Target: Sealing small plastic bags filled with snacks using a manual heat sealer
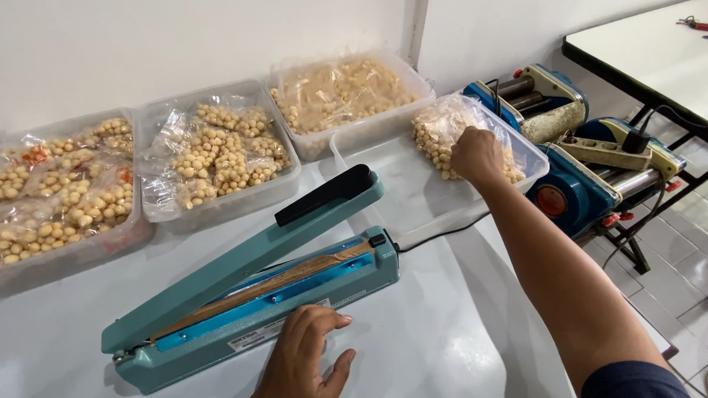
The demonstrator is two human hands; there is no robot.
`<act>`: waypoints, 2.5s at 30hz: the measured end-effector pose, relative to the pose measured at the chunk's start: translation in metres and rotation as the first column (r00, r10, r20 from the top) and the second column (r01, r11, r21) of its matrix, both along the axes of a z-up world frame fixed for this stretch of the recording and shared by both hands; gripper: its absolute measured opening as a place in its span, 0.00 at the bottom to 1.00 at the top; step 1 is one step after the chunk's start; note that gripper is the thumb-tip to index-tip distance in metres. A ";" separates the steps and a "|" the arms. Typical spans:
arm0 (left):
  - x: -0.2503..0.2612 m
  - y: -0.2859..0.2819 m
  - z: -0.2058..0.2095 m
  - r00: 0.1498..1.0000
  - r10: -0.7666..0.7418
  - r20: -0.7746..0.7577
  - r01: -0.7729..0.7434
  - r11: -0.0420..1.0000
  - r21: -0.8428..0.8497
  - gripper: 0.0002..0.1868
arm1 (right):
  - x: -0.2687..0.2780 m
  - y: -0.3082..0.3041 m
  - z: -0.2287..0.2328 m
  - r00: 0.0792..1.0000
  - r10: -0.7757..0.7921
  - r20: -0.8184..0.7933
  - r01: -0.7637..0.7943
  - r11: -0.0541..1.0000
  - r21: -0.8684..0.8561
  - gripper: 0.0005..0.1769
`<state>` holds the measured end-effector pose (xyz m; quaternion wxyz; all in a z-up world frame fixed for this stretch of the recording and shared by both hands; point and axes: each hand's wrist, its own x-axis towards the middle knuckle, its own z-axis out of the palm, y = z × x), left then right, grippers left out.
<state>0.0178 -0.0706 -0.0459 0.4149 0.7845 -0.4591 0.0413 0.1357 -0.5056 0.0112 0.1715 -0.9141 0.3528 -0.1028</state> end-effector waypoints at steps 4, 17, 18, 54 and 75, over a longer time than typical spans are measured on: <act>-0.001 0.002 0.003 0.999 -0.016 0.036 0.016 1.000 -0.020 0.27 | -0.003 -0.006 -0.004 0.999 0.016 0.038 -0.018 0.998 0.052 0.04; -0.017 -0.003 0.032 0.997 0.075 0.029 -0.068 0.979 -0.192 0.21 | -0.129 0.115 0.057 0.222 0.342 0.913 -0.748 0.660 -0.065 0.02; -0.022 -0.002 0.035 0.994 0.100 0.033 -0.090 0.970 -0.226 0.21 | -0.138 0.121 0.055 0.200 0.291 0.936 -0.837 0.547 0.009 0.04; -0.002 0.047 0.040 0.864 0.126 -0.487 -0.368 0.818 -0.441 0.26 | -0.137 0.270 -0.011 0.386 0.384 0.839 -0.898 -0.050 0.436 0.28; -0.002 0.045 0.052 0.858 0.223 -0.464 -0.388 0.872 -0.299 0.15 | -0.132 0.263 -0.014 0.349 0.465 0.813 -0.937 0.182 0.298 0.15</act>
